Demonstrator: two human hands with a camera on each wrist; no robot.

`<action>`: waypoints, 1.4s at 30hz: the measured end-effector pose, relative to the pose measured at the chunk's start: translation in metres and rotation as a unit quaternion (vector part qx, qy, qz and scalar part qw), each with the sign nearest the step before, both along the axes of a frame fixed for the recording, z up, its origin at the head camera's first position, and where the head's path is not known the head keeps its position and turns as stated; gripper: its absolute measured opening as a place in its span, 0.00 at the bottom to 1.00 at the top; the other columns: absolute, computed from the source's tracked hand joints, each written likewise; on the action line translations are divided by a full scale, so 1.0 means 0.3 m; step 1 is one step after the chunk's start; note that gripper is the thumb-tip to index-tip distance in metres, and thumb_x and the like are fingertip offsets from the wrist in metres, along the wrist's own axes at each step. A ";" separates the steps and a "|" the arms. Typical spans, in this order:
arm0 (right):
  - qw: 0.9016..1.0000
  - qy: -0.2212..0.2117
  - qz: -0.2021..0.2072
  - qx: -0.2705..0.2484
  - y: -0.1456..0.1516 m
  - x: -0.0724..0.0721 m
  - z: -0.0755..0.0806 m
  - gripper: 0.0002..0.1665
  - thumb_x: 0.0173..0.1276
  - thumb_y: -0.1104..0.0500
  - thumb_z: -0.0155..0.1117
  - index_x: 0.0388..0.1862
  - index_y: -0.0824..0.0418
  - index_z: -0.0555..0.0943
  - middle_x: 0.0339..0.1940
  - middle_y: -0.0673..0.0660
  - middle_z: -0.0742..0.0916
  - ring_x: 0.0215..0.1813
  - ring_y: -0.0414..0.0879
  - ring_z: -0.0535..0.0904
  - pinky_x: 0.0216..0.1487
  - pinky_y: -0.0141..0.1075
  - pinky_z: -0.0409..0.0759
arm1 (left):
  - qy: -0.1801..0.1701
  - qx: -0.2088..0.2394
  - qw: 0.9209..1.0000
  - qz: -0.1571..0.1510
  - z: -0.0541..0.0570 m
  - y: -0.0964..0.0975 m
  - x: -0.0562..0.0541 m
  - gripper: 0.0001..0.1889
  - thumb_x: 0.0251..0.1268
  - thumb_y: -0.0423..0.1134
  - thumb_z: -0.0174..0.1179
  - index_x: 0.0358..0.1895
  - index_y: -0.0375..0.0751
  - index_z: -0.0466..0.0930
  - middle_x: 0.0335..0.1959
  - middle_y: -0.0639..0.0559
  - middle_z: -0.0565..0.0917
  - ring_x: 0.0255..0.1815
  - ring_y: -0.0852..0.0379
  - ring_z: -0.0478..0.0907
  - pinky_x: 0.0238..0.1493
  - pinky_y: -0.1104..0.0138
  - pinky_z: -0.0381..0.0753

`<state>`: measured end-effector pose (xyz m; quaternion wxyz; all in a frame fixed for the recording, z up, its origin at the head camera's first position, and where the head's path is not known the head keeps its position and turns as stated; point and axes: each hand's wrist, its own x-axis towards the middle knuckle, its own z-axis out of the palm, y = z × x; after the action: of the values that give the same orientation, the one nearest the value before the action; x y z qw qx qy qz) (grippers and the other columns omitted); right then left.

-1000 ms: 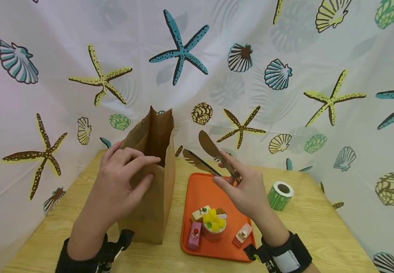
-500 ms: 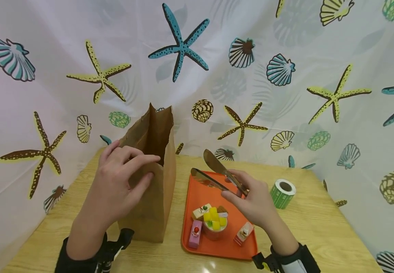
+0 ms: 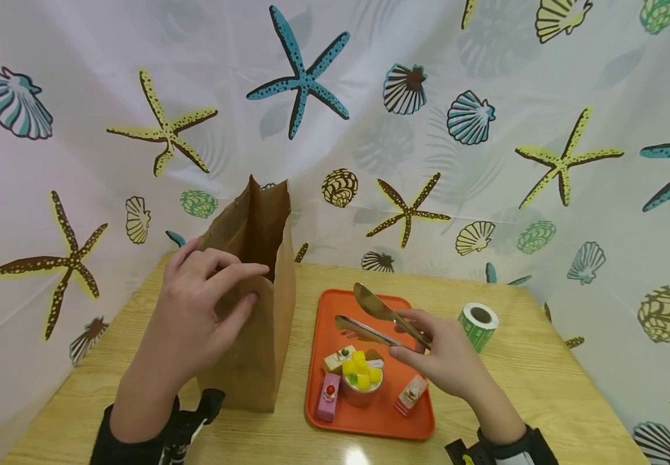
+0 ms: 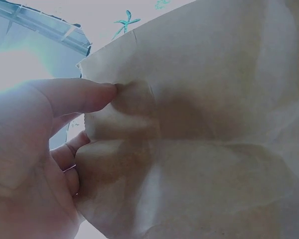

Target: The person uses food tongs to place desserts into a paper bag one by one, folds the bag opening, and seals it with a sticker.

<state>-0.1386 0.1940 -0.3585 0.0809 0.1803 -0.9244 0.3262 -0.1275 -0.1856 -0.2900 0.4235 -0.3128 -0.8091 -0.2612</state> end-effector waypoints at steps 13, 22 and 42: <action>0.998 -0.061 0.002 0.033 0.061 0.032 -0.012 0.34 0.66 0.40 0.75 0.66 0.53 0.82 0.41 0.51 0.93 0.19 0.36 0.68 0.21 0.31 0.68 | 0.008 0.001 1.000 -0.003 0.003 0.003 -0.001 0.19 0.55 0.29 0.75 0.51 0.50 0.89 0.40 0.49 0.83 0.40 0.51 0.77 0.75 0.36 0.59; 0.993 -0.100 0.030 0.051 0.083 0.039 -0.037 0.33 0.65 0.40 0.76 0.65 0.52 0.82 0.42 0.48 0.93 0.15 0.34 0.64 0.18 0.30 0.65 | 0.009 0.004 1.000 -0.003 0.004 0.003 0.000 0.20 0.55 0.29 0.75 0.51 0.50 0.89 0.40 0.49 0.83 0.41 0.51 0.78 0.75 0.36 0.59; 0.984 -0.136 0.055 0.105 0.105 0.046 -0.070 0.37 0.55 0.40 0.83 0.62 0.49 0.84 0.50 0.53 0.92 0.52 0.53 0.87 0.38 0.36 0.79 | -0.014 0.000 1.000 0.000 0.010 0.008 0.011 0.19 0.56 0.29 0.73 0.51 0.50 0.89 0.41 0.49 0.83 0.43 0.51 0.78 0.77 0.38 0.57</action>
<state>-0.1247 0.2256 -0.3795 -0.0832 0.1923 -0.9446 0.2526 -0.1243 -0.1830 -0.2871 0.4121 -0.3090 -0.8150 -0.2655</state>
